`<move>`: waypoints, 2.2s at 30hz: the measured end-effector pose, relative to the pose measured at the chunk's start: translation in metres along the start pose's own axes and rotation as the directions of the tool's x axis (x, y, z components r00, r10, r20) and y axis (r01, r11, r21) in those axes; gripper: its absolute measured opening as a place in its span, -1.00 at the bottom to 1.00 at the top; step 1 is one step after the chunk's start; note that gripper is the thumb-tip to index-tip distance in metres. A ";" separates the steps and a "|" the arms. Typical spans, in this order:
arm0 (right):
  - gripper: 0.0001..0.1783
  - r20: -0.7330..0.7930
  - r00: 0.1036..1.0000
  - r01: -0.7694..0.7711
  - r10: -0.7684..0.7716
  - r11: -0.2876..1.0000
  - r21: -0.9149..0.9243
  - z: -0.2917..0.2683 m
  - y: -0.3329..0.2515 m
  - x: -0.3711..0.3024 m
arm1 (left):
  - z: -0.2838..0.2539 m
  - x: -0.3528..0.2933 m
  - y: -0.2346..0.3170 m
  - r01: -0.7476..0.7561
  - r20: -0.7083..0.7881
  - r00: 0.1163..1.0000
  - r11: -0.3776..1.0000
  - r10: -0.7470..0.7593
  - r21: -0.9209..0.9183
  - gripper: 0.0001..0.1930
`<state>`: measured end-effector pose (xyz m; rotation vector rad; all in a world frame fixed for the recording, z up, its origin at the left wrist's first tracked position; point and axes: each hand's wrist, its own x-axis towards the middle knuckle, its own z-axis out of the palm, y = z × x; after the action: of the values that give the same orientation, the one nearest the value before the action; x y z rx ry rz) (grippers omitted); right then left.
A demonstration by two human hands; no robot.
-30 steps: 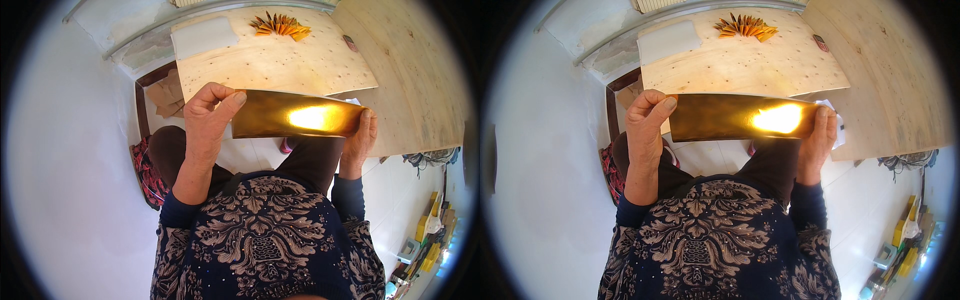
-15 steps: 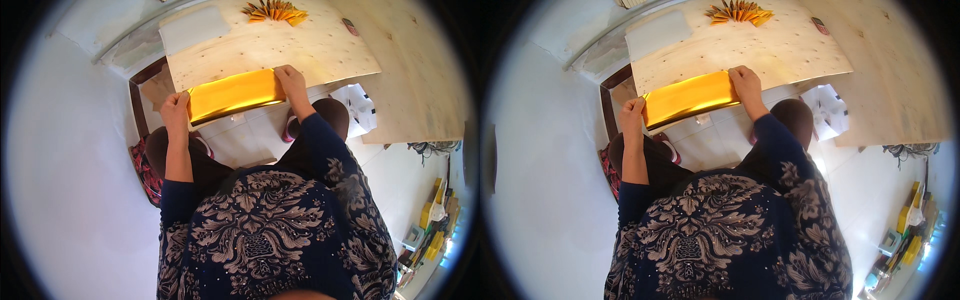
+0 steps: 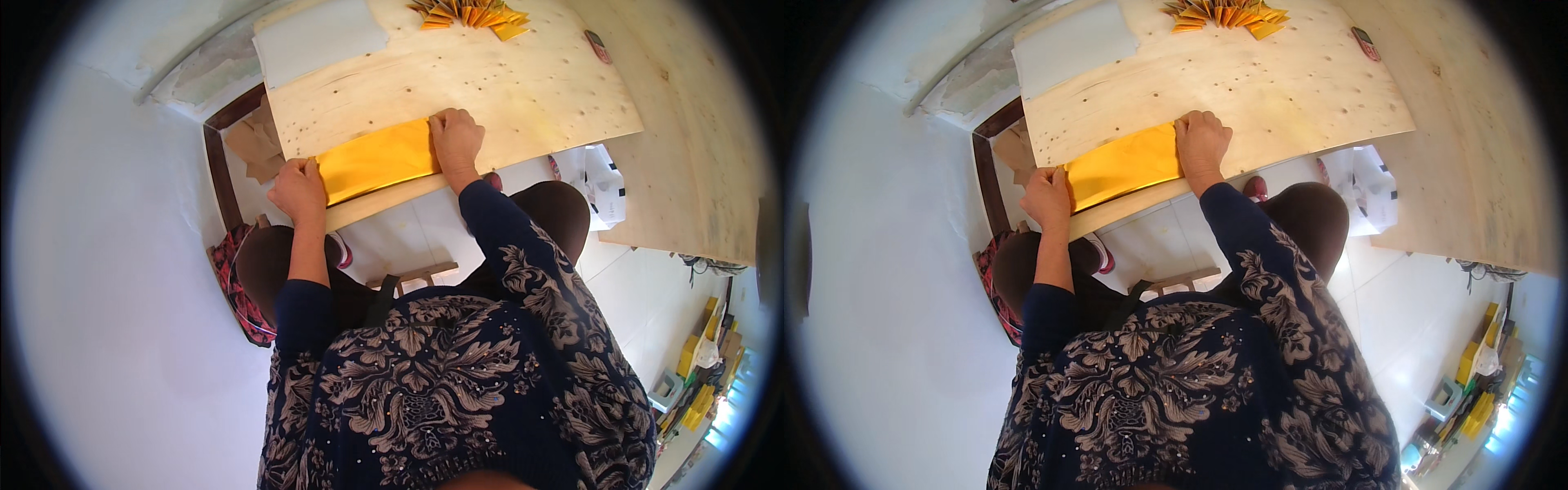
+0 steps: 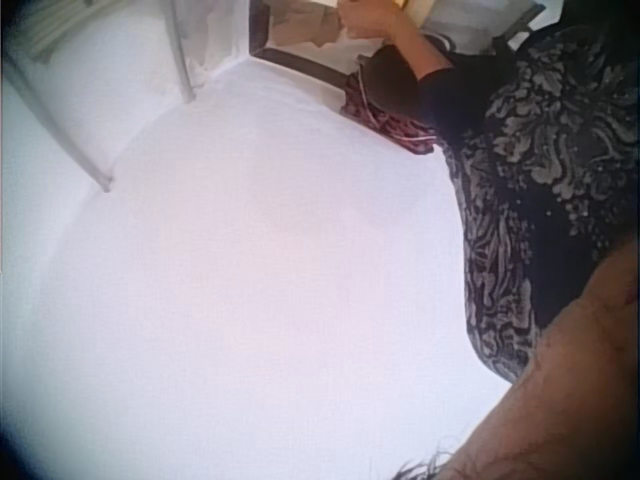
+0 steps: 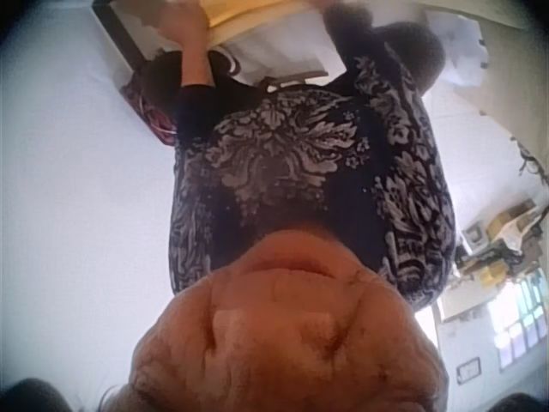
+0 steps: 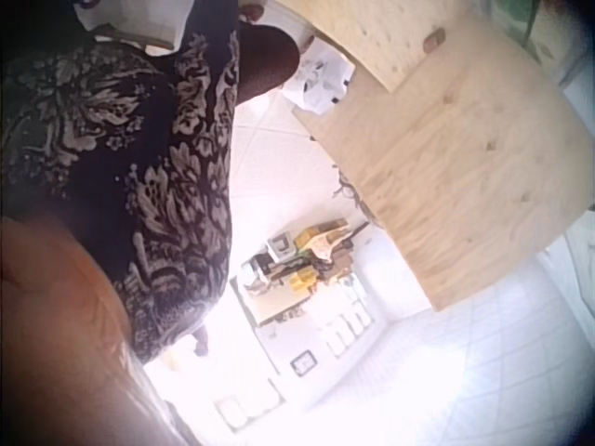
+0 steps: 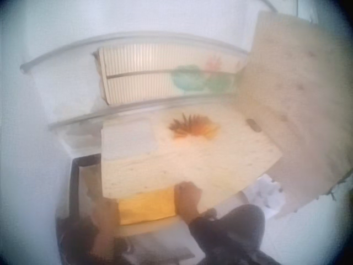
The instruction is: The person folds a sheet of gold-colored paper by hand on a low wooden table, creating a small triangular origami shape and placing it with others. They then pick up a larger sheet of gold paper and begin folding it.
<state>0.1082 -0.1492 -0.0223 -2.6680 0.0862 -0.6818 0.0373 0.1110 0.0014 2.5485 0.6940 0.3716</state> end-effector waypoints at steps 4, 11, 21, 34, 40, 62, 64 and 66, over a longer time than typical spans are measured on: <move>-0.84 -0.046 0.999 -0.019 0.023 0.997 0.078 0.000 -0.001 0.000 | 0.005 0.002 -0.001 0.001 -0.007 1.000 0.998 -0.002 -0.059 -0.84; -0.85 0.065 0.997 0.033 -0.031 0.999 -0.037 -0.005 0.000 0.003 | 0.003 0.000 -0.001 0.002 -0.026 1.000 0.998 -0.004 -0.059 -0.80; -0.85 0.103 0.986 0.144 -0.133 0.984 -0.103 -0.003 0.004 0.004 | 0.000 0.000 0.001 0.004 -0.043 0.999 1.000 -0.004 -0.010 -0.78; -0.91 0.067 0.966 0.253 -0.250 0.967 -0.034 -0.009 0.004 0.003 | 0.046 -0.056 0.134 -0.745 0.252 0.615 0.655 0.747 -0.125 -0.57; -0.87 0.084 0.972 0.224 -0.218 0.972 -0.071 -0.005 0.005 0.003 | 0.046 -0.048 0.067 -0.520 0.339 0.819 0.848 0.463 0.099 -0.26; -0.33 0.270 0.848 0.457 -0.457 0.887 0.065 -0.008 -0.027 -0.039 | 0.023 -0.035 0.003 -0.482 0.265 0.869 0.838 0.418 0.258 -0.26; -0.31 0.296 0.860 0.438 -0.415 0.899 -0.011 -0.019 -0.001 -0.035 | 0.022 -0.033 0.001 -0.488 0.257 0.865 0.838 0.430 0.243 -0.25; -0.30 0.304 0.859 0.443 -0.412 0.896 -0.036 -0.026 0.010 -0.031 | 0.016 -0.033 0.007 -0.479 0.283 0.865 0.849 0.414 0.223 -0.24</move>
<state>0.0687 -0.1625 -0.0187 -2.8832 -0.5859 -0.4066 0.0183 0.0822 -0.0138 2.9640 0.0521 0.1274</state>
